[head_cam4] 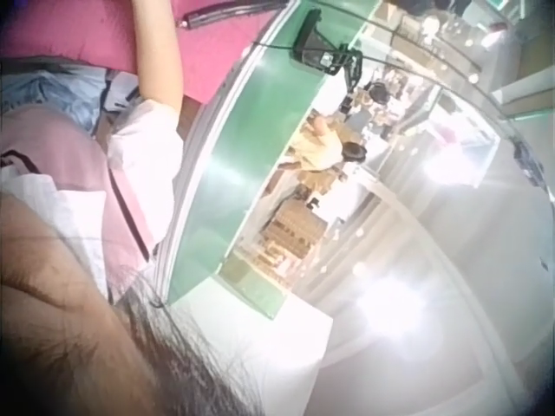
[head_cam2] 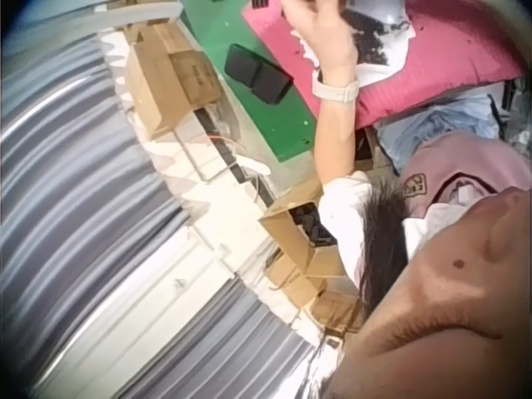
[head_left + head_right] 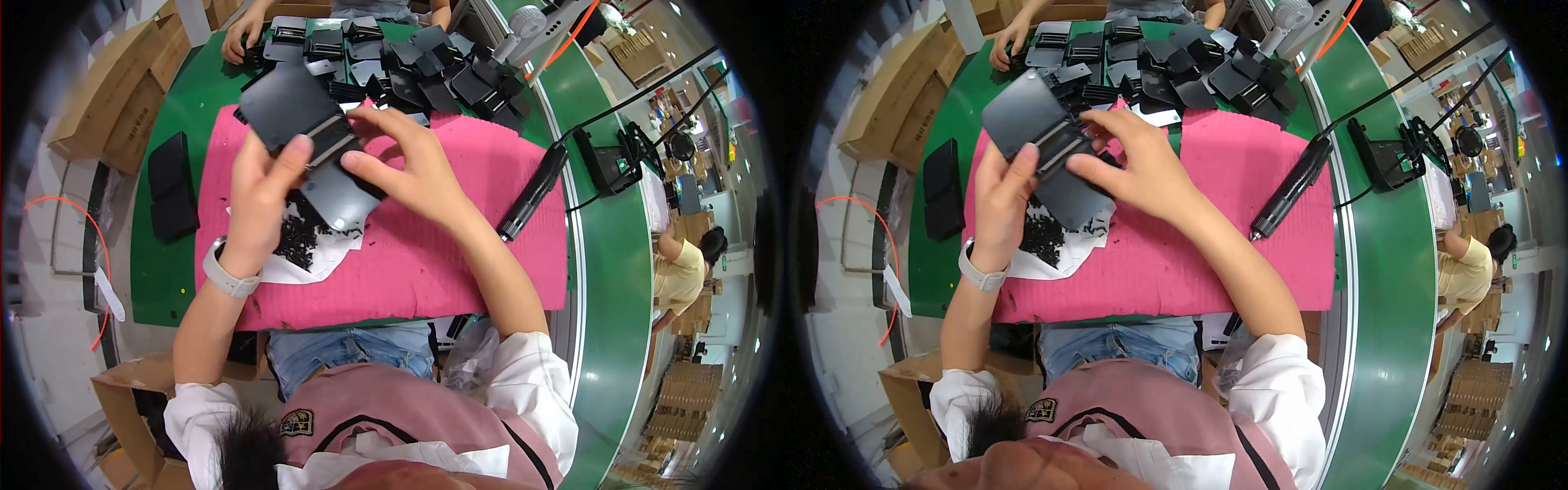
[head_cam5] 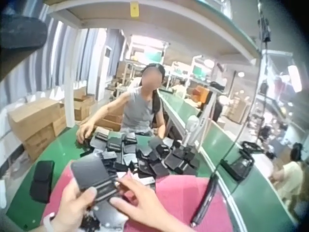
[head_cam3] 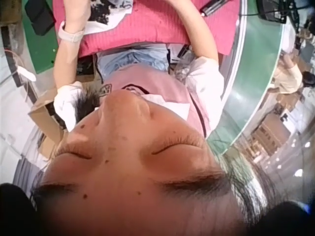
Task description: Assembling small plastic components by inserting screws using an electric screwdriver.
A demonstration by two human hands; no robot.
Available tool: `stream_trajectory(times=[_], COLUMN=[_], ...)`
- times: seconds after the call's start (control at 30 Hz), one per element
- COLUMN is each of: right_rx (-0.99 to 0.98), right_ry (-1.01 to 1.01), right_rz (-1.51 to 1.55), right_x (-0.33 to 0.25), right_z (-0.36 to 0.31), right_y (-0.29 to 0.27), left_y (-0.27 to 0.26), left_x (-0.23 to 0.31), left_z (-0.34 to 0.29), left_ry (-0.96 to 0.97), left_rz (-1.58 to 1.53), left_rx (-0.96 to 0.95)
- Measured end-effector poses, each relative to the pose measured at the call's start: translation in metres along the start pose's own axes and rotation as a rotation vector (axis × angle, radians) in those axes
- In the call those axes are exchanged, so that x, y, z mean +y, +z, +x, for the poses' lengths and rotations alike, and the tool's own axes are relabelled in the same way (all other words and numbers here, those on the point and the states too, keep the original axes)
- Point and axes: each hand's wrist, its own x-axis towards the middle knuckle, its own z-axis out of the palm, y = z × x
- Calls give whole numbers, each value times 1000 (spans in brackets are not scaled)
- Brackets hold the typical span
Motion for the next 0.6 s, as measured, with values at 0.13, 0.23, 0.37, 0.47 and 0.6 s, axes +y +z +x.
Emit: stream_trajectory(times=[0.13, 0.23, 0.37, 0.47, 0.6], right_rx=[-420, -434, -419, -422, -143], right_ry=[-191, -186, -202, -208, 275], right_rz=[-281, -336, -408, -374, -174], right_x=[22, 28, 41, 50, 47], right_z=[5, 0, 0, 2, 4], right_y=[0, -1, -10, -10, -10], left_y=[-26, -32, -35, -31, -32], left_x=[-5, -12, -4, -5, -12], left_z=[10, 10, 9, 8, 6], left_ry=[-116, -219, -236, -295, -256], left_rz=[2, 33, 45, -81, -62], left_rx=[35, 6, -10, -15, -53])
